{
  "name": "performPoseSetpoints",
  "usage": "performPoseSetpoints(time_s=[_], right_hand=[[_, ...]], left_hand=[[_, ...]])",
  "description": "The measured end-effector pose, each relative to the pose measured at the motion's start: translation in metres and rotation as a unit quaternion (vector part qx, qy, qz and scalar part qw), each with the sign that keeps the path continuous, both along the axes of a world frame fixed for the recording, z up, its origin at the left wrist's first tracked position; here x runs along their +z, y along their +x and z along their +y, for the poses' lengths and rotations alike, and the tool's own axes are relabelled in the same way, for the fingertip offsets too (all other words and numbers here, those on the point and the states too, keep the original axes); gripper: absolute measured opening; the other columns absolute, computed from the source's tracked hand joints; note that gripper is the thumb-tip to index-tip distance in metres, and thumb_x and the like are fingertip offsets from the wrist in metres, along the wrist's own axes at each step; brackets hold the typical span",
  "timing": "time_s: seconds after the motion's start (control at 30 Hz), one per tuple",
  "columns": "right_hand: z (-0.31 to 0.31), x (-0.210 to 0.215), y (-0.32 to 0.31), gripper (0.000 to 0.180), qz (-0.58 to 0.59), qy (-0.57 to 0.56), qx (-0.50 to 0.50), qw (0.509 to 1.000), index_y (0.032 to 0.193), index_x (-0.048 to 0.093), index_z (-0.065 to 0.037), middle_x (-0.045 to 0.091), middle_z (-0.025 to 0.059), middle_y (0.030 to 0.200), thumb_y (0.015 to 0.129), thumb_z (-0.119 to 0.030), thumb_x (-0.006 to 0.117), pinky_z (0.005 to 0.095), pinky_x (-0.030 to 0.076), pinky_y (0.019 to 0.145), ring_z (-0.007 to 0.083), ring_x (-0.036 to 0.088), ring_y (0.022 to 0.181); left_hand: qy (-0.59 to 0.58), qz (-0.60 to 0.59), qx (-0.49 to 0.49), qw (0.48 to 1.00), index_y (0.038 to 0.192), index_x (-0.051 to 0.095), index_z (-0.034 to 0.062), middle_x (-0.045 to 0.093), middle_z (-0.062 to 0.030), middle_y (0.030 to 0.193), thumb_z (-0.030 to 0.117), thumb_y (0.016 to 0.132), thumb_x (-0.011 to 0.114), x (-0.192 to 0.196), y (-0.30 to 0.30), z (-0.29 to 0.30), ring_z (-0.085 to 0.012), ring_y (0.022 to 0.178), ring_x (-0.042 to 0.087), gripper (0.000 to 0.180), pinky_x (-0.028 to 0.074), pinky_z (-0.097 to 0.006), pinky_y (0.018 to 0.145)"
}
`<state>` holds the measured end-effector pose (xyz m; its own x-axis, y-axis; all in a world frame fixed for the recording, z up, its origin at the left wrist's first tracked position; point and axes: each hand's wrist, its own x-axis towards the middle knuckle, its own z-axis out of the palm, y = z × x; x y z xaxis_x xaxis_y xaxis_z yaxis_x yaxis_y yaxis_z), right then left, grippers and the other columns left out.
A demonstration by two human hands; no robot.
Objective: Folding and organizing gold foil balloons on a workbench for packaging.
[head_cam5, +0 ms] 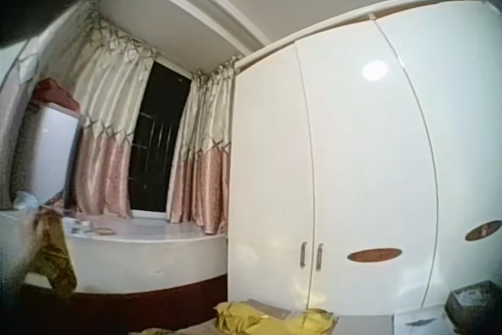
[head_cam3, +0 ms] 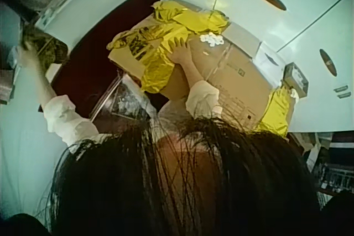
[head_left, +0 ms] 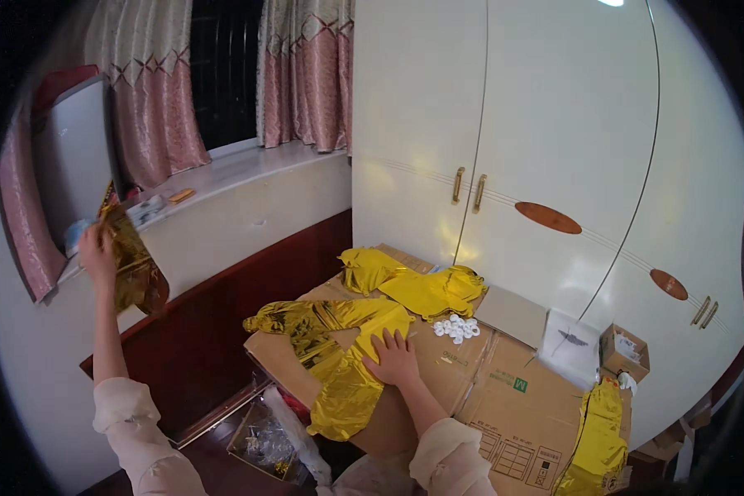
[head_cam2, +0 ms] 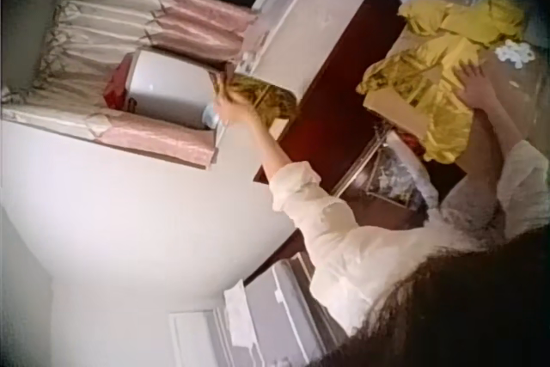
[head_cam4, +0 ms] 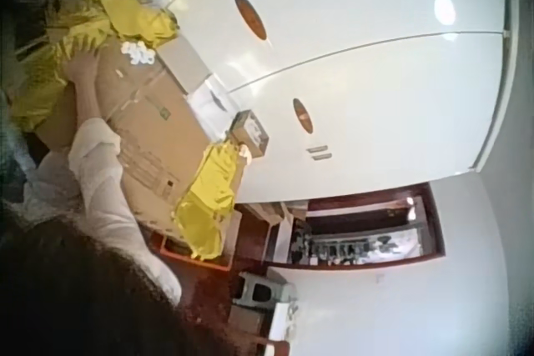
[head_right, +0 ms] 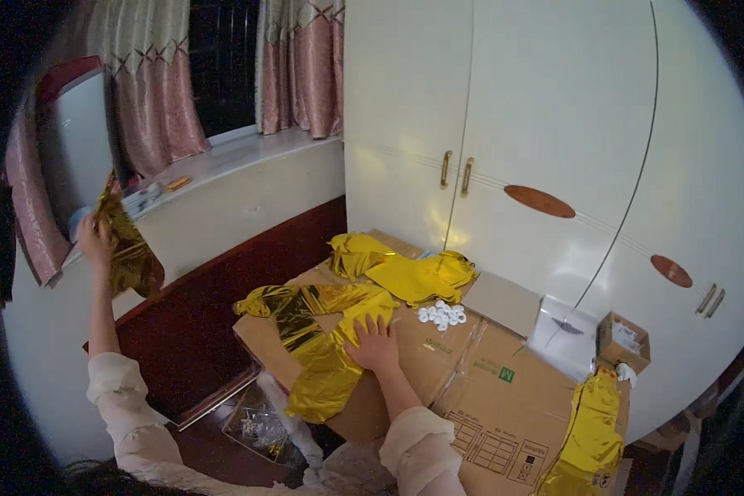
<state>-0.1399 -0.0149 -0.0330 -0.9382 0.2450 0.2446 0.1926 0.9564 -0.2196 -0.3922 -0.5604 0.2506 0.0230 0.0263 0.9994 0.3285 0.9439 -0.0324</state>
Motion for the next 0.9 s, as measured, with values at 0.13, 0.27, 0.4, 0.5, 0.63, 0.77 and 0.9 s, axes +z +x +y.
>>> performPoseSetpoints(time_s=[0.13, 0.27, 0.4, 0.5, 0.63, 0.77, 0.9], right_hand=[[0.000, 0.005, 0.011, 0.068, 0.131, 0.050, 0.003, 0.990, 0.138, 0.047, -0.010, 0.040, 0.0180, 0.145, 0.086, -0.049, 0.062, 0.0514, 0.028, 0.111, 0.0361, 0.035, 0.136], [-0.007, 0.051, 0.008, 0.073, 0.251, -0.126, 0.177, 0.943, 0.135, 0.046, -0.002, 0.046, 0.0209, 0.139, 0.078, -0.035, 0.077, 0.0453, 0.035, 0.107, 0.0369, 0.043, 0.130], [-0.058, 0.132, 0.025, 0.086, 0.264, -0.215, 0.253, 0.905, 0.142, 0.036, 0.000, 0.045, 0.0244, 0.139, 0.076, -0.036, 0.079, 0.0452, 0.033, 0.109, 0.0385, 0.041, 0.131], [-0.066, 0.167, 0.049, 0.096, 0.272, -0.246, 0.245, 0.897, 0.147, 0.027, -0.001, 0.037, 0.0238, 0.146, 0.075, -0.037, 0.080, 0.0450, 0.028, 0.113, 0.0379, 0.033, 0.136], [-0.066, 0.187, 0.074, 0.095, 0.324, -0.275, 0.229, 0.876, 0.147, 0.027, -0.002, 0.034, 0.0206, 0.148, 0.075, -0.033, 0.081, 0.0427, 0.026, 0.114, 0.0354, 0.031, 0.138], [-0.035, 0.173, 0.102, 0.044, 0.344, -0.243, 0.270, 0.866, 0.119, 0.061, -0.004, 0.062, 0.0141, 0.120, 0.082, -0.021, 0.076, 0.0390, 0.042, 0.099, 0.0289, 0.056, 0.116], [-0.040, 0.170, 0.163, 0.011, 0.374, -0.227, 0.171, 0.883, 0.096, 0.069, -0.004, 0.067, 0.0103, 0.084, 0.088, -0.012, 0.069, 0.0330, 0.047, 0.070, 0.0192, 0.063, 0.080]], left_hand=[[-0.054, -0.032, -0.152, 0.986, 0.094, 0.059, 0.0002, 0.059, -0.0150, 0.102, 0.003, 0.083, 0.067, 0.042, 0.080, 0.093, -0.0339, 0.098, 0.055, 0.014, 0.043, -0.041, 0.088], [-0.090, -0.064, -0.311, 0.944, 0.089, 0.057, 0.0002, 0.055, -0.0113, 0.106, -0.002, 0.078, 0.067, 0.054, 0.150, 0.164, -0.0267, 0.094, 0.056, 0.015, 0.045, -0.034, 0.083], [-0.068, -0.180, -0.484, 0.854, 0.086, 0.059, 0.0002, 0.056, -0.0092, 0.104, -0.004, 0.078, 0.068, 0.053, 0.218, 0.208, -0.0153, 0.080, 0.056, 0.014, 0.044, -0.026, 0.069], [-0.073, -0.200, -0.583, 0.784, 0.085, 0.060, 0.0003, 0.056, -0.0084, 0.102, -0.005, 0.078, 0.069, 0.046, 0.247, 0.235, -0.0114, 0.076, 0.054, 0.013, 0.043, -0.023, 0.065], [-0.048, -0.271, -0.722, 0.635, 0.085, 0.058, 0.0006, 0.054, -0.0080, 0.102, -0.006, 0.078, 0.069, 0.031, 0.281, 0.255, -0.0125, 0.087, 0.052, 0.015, 0.042, -0.025, 0.077], [-0.023, -0.318, -0.801, 0.506, 0.095, 0.056, 0.0008, 0.052, -0.0062, 0.102, 0.000, 0.086, 0.064, 0.016, 0.295, 0.285, -0.0133, 0.094, 0.051, 0.012, 0.040, -0.026, 0.087], [0.078, -0.406, -0.784, 0.463, 0.097, 0.058, -0.0005, 0.053, -0.0054, 0.106, 0.003, 0.090, 0.059, 0.004, 0.292, 0.304, -0.0140, 0.099, 0.051, 0.008, 0.039, -0.028, 0.093]])
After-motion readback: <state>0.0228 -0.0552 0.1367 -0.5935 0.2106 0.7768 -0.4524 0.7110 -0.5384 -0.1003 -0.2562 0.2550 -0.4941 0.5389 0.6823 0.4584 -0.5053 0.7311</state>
